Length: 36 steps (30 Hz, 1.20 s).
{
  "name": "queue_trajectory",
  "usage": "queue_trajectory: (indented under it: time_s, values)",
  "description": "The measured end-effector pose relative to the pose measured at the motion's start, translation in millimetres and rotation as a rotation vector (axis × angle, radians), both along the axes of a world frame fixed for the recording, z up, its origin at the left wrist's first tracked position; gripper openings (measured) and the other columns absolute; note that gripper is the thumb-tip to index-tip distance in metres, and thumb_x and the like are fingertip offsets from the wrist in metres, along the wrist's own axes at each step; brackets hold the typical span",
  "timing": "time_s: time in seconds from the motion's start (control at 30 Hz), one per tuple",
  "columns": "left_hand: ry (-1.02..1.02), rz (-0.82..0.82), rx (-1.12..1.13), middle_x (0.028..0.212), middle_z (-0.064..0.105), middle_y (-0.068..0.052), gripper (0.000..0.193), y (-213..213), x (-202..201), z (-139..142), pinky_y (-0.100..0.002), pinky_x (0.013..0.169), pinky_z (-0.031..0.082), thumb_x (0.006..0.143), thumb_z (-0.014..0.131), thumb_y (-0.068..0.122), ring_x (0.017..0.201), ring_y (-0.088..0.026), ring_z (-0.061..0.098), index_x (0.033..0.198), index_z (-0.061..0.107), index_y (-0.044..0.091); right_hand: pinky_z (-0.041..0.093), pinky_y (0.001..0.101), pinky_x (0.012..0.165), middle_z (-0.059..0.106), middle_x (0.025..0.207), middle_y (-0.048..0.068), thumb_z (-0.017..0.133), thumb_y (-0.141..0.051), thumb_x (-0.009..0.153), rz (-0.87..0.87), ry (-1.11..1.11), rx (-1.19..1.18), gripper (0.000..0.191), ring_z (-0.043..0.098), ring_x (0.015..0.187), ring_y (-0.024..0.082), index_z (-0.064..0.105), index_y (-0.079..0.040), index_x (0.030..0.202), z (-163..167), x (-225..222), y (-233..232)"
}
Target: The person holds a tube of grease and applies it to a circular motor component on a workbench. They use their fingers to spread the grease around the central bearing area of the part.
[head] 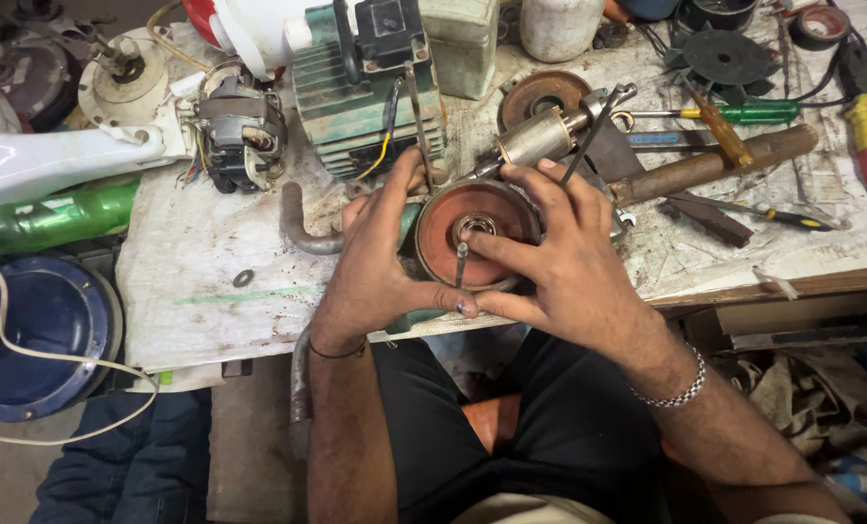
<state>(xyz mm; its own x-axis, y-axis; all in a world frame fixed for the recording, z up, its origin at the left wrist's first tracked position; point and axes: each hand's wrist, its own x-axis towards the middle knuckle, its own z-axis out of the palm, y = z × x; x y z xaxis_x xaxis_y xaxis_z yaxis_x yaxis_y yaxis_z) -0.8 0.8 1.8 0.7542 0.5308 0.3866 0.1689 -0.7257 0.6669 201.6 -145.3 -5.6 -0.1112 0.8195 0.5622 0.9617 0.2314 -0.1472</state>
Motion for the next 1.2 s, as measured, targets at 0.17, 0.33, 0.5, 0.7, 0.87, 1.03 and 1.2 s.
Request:
queue_trajectory:
  time_s: [0.17, 0.33, 0.5, 0.7, 0.87, 1.03, 1.2]
  values:
    - [-0.008, 0.005, 0.011, 0.152, 0.058, -0.022, 0.153, -0.9, 0.3, -1.0, -0.047, 0.123, 0.026, 0.045, 0.088, 0.074, 0.149, -0.034, 0.051, 0.163, 0.029, -0.004, 0.028, 0.063, 0.118, 0.042, 0.15, 0.019, 0.084, -0.066, 0.074, -0.048, -0.005, 0.003, 0.061, 0.029, 0.145, 0.044, 0.071, -0.016, 0.109, 1.3, 0.0, -0.1]
    - [-0.005, -0.001, 0.003, 0.152, 0.057, -0.023, 0.153, -0.3, 0.8, -0.3, -0.047, 0.122, 0.026, 0.046, 0.089, 0.074, 0.149, -0.034, 0.05, 0.163, 0.029, -0.004, 0.027, 0.0632, 0.116, 0.043, 0.15, 0.02, 0.083, -0.066, 0.072, 0.0, 0.011, 0.007, 0.064, 0.029, 0.142, 0.045, 0.076, -0.022, 0.118, 0.6, 1.1, 2.4]
    - [-0.011, 0.003, -0.002, 0.152, 0.058, -0.021, 0.153, -1.1, 0.4, -0.3, -0.047, 0.122, 0.026, 0.044, 0.088, 0.075, 0.15, -0.033, 0.05, 0.162, 0.03, -0.003, 0.028, 0.0642, 0.117, 0.044, 0.149, 0.02, 0.084, -0.068, 0.073, -0.049, 0.011, 0.019, 0.069, 0.03, 0.144, 0.044, 0.074, -0.016, 0.117, -0.5, 0.9, 1.8]
    - [-0.017, 0.0, 0.007, 0.153, 0.058, -0.021, 0.153, -0.9, 0.7, -1.1, -0.047, 0.123, 0.027, 0.045, 0.088, 0.075, 0.15, -0.034, 0.05, 0.163, 0.03, -0.003, 0.027, 0.0647, 0.111, 0.044, 0.149, 0.024, 0.083, -0.068, 0.069, -0.026, -0.008, 0.039, 0.071, 0.03, 0.138, 0.047, 0.077, -0.018, 0.119, -0.8, 0.2, 2.8]
    - [-0.017, 0.006, 0.012, 0.151, 0.058, -0.022, 0.153, -1.0, -0.2, -1.2, -0.048, 0.123, 0.026, 0.044, 0.089, 0.073, 0.15, -0.034, 0.051, 0.162, 0.03, -0.004, 0.03, 0.0615, 0.121, 0.044, 0.151, 0.017, 0.084, -0.066, 0.075, -0.02, 0.016, 0.019, 0.061, 0.03, 0.146, 0.043, 0.074, -0.019, 0.112, -0.8, 0.6, -0.1]
    - [-0.014, 0.004, 0.002, 0.152, 0.058, -0.022, 0.152, -0.4, -0.2, -0.4, -0.046, 0.122, 0.028, 0.045, 0.089, 0.074, 0.149, -0.034, 0.051, 0.162, 0.031, -0.004, 0.028, 0.0631, 0.115, 0.042, 0.154, 0.021, 0.084, -0.064, 0.071, -0.013, 0.014, 0.014, 0.065, 0.028, 0.142, 0.045, 0.078, -0.021, 0.12, -2.0, 0.3, 2.1]
    - [-0.025, 0.004, 0.013, 0.152, 0.058, -0.022, 0.153, -1.4, 0.2, -0.5, -0.047, 0.122, 0.027, 0.044, 0.089, 0.072, 0.15, -0.033, 0.052, 0.162, 0.03, -0.005, 0.029, 0.0612, 0.125, 0.04, 0.152, 0.014, 0.083, -0.068, 0.077, -0.017, 0.036, 0.004, 0.062, 0.028, 0.148, 0.042, 0.073, -0.017, 0.11, -1.5, 3.0, 1.3]
